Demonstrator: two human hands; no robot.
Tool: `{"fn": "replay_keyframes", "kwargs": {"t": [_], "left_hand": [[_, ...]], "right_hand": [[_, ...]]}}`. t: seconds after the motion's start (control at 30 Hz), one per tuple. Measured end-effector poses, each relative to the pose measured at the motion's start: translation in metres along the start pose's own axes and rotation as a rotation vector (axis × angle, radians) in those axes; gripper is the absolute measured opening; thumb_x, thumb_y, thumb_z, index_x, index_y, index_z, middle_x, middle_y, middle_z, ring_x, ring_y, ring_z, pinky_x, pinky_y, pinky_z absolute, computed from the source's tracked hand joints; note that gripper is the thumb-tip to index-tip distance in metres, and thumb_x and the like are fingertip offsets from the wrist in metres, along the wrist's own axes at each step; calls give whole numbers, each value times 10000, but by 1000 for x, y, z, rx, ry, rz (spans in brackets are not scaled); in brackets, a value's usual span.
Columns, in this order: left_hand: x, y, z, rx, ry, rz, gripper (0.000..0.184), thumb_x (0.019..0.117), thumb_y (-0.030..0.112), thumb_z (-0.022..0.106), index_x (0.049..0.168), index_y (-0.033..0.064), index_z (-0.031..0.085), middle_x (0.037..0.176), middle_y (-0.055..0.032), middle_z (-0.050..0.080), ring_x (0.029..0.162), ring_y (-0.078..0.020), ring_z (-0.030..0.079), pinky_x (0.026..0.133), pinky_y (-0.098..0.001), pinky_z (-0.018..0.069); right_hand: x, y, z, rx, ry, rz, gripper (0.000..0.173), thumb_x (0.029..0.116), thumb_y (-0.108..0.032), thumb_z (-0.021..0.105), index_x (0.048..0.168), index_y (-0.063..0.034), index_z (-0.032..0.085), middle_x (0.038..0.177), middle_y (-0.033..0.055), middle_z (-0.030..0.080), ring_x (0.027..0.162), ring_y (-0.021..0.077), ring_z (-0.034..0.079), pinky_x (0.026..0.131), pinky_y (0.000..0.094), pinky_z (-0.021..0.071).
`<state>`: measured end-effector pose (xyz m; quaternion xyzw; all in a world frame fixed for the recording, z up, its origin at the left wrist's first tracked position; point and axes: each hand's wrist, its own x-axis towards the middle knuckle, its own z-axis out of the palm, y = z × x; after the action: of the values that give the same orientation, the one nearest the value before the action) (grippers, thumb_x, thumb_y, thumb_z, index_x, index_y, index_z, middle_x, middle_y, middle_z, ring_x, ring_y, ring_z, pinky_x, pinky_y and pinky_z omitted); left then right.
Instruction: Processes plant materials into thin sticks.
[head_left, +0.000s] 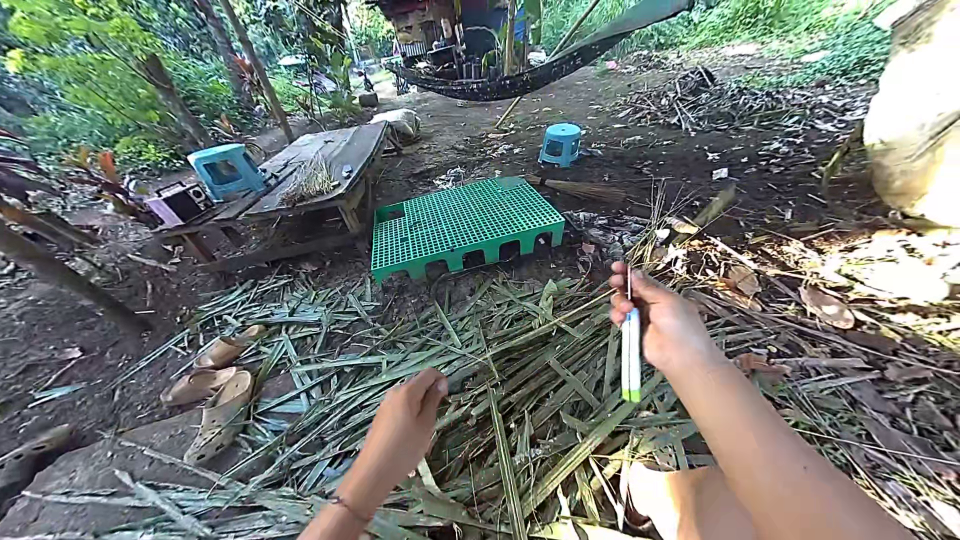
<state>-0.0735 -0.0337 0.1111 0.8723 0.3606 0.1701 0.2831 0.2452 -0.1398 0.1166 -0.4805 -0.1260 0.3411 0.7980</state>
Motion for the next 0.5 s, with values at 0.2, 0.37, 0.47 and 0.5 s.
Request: {"fn": "replay_keyframes", "kwargs": {"t": [0.2, 0.37, 0.47, 0.5], "left_hand": [[7, -36, -54, 390, 241, 160, 353, 1086, 223, 449, 1110, -18, 706, 1056, -245, 712, 943, -466, 704, 783, -701, 521], [-4, -56, -68, 472, 228, 180, 408, 1039, 288, 448, 1129, -23, 696, 909, -233, 706, 835, -464, 692, 747, -714, 492], [-6, -9, -31, 309, 107, 102, 401, 1033, 287, 563, 1333, 25, 617, 777, -171, 687, 651, -397, 669, 599, -651, 521], [-5, 7, -17, 264, 76, 125, 406, 1026, 287, 585, 1348, 40, 612, 764, -144, 683, 624, -361, 664, 577, -613, 531]], "right_hand": [[17, -13, -28, 67, 126, -10, 265, 1118, -219, 376, 1123, -89, 607, 842, -7, 673, 514, 39, 536, 489, 171, 471], [-4, 1, -8, -27, 65, -11, 255, 1123, -200, 357, 1167, -68, 571, 879, 8, 662, 530, 48, 532, 510, 183, 475], [-47, 29, 25, -126, -204, 49, 274, 1123, -151, 329, 1180, -20, 563, 945, 33, 693, 545, 37, 546, 531, 183, 488], [-64, 39, 35, -143, -293, 81, 270, 1118, -132, 334, 1191, -12, 565, 967, 30, 702, 547, 28, 544, 528, 176, 481]]}}
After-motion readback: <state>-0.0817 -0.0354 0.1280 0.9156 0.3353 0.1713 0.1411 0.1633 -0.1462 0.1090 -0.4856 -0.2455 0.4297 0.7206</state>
